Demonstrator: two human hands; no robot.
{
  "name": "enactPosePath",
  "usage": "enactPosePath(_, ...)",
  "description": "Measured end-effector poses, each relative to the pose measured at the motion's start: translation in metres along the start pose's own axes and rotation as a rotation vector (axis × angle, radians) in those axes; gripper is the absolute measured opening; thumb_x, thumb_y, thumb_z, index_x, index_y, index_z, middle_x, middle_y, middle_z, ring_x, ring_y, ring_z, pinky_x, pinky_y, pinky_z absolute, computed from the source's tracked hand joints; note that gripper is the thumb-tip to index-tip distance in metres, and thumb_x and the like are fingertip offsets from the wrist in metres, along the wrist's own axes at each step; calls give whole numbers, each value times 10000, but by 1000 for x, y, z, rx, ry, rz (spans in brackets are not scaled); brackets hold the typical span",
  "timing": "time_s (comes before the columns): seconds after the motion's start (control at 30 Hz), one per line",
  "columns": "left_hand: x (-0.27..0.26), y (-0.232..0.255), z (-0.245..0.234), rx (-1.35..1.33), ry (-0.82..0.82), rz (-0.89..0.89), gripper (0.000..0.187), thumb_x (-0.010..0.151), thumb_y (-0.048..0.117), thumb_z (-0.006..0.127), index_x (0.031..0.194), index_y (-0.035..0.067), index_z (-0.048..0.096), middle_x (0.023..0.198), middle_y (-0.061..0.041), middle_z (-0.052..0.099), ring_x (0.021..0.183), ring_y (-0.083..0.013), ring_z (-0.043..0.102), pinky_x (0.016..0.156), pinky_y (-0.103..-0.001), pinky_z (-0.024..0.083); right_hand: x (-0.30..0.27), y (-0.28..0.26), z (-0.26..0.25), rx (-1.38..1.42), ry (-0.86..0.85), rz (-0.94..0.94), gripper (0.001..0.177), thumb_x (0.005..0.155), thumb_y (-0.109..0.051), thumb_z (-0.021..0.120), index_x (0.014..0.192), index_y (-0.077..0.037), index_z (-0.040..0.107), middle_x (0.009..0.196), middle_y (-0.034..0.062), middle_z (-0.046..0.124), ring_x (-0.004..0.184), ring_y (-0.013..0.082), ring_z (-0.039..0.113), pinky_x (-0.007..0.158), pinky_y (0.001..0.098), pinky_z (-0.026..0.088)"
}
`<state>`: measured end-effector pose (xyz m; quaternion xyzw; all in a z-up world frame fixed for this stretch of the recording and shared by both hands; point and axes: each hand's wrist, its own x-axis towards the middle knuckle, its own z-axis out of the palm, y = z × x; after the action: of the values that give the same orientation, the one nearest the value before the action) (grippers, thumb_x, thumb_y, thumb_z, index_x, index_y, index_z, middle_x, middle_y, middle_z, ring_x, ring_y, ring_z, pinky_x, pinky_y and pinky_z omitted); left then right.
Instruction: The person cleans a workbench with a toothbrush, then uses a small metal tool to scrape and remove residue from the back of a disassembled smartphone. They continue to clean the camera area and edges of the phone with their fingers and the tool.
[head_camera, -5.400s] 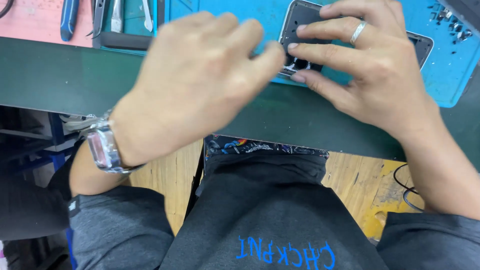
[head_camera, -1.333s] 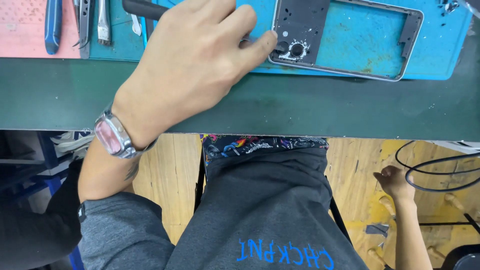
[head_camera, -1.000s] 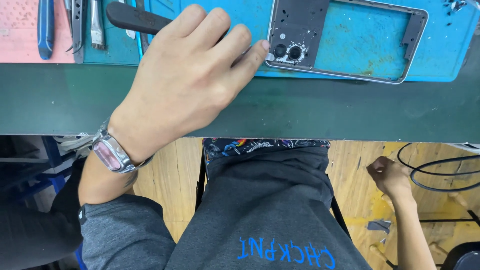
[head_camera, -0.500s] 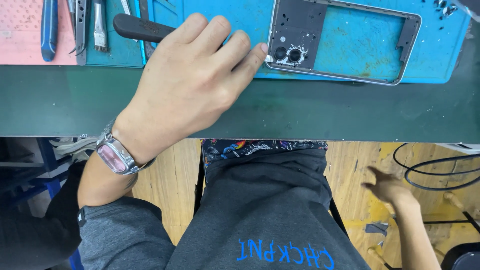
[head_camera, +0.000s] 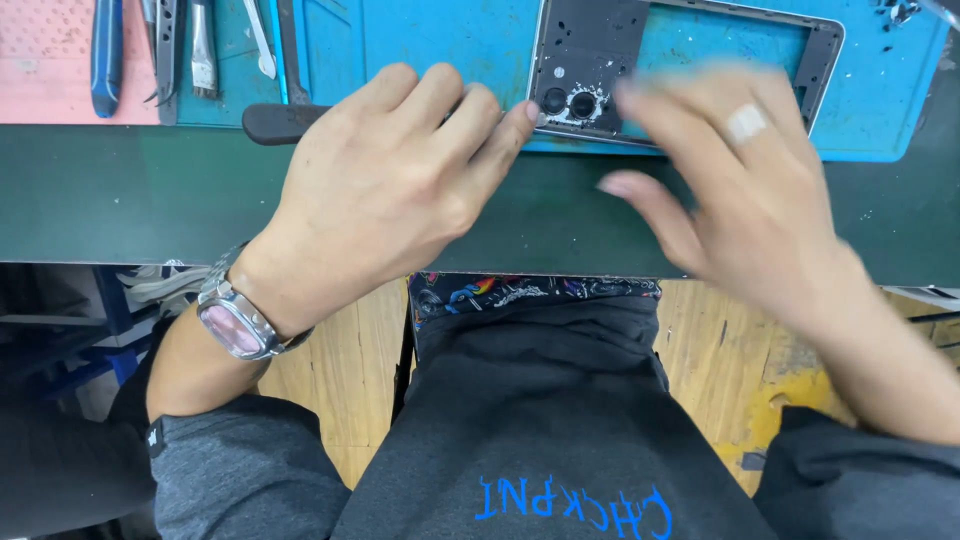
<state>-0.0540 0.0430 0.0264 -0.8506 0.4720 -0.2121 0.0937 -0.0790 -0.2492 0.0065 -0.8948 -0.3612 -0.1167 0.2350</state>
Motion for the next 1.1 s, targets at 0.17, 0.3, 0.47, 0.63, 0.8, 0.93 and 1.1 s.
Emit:
enactPosePath(0.17, 2, -3, -2, -41, 24, -19, 115, 1138, 177, 613, 1201, 144, 703, 857, 14, 463, 763, -173, 451, 663, -299, 358, 31, 43, 27, -151, -122, -325, 482, 1140, -347, 757, 1455, 11, 690, 1502, 195, 620, 1396, 426, 540, 1104, 552, 499)
enactPosePath(0.3, 7, -1, 5, -5, 63, 4, 138, 1184, 240, 598, 1190, 139, 692, 860, 26, 466, 794, -157, 466, 669, -286, 343, 24, 47, 34, -68, -115, -290, 461, 1162, -289, 746, 1477, 43, 692, 1559, 184, 594, 1414, 427, 528, 1121, 558, 463)
enactPosePath(0.47, 6, -9, 0, -29, 20, 6, 136, 1153, 221, 599, 1230, 148, 684, 936, 8, 528, 780, -154, 486, 664, -278, 372, 24, 48, 35, -51, -106, -271, 470, 1156, -318, 753, 1495, -4, 670, 1564, 147, 582, 1414, 399, 550, 1089, 532, 467)
enactPosePath(0.63, 6, -11, 5, -52, 7, 3, 125, 1143, 214, 638, 1231, 157, 705, 902, 6, 535, 759, -150, 481, 645, -275, 366, 23, 49, 34, -74, -135, -270, 483, 1163, -348, 725, 1512, -21, 662, 1575, 144, 574, 1433, 391, 530, 1091, 528, 467)
enactPosePath(0.8, 7, -8, 9, -96, 15, -1, 160, 1127, 193, 617, 1249, 147, 709, 936, -14, 572, 763, -162, 502, 642, -285, 367, 25, 47, 33, -81, -140, -246, 471, 1152, -350, 729, 1497, -32, 681, 1562, 137, 590, 1430, 385, 526, 1089, 527, 466)
enactPosePath(0.93, 10, -3, 9, -56, 43, -26, 92, 1134, 186, 666, 1165, 123, 725, 886, -23, 567, 712, -154, 438, 616, -282, 316, 25, 45, 34, -77, -138, -237, 458, 1149, -337, 737, 1474, -15, 703, 1547, 146, 608, 1392, 399, 551, 1086, 534, 454)
enactPosePath(1.1, 10, 4, 9, -9, 31, -19, 176, 1120, 166, 671, 1268, 77, 708, 914, -54, 593, 715, -161, 451, 615, -282, 298, 27, 43, 34, -50, -143, -230, 437, 1140, -293, 774, 1452, 7, 716, 1525, 147, 633, 1353, 388, 579, 1105, 535, 428)
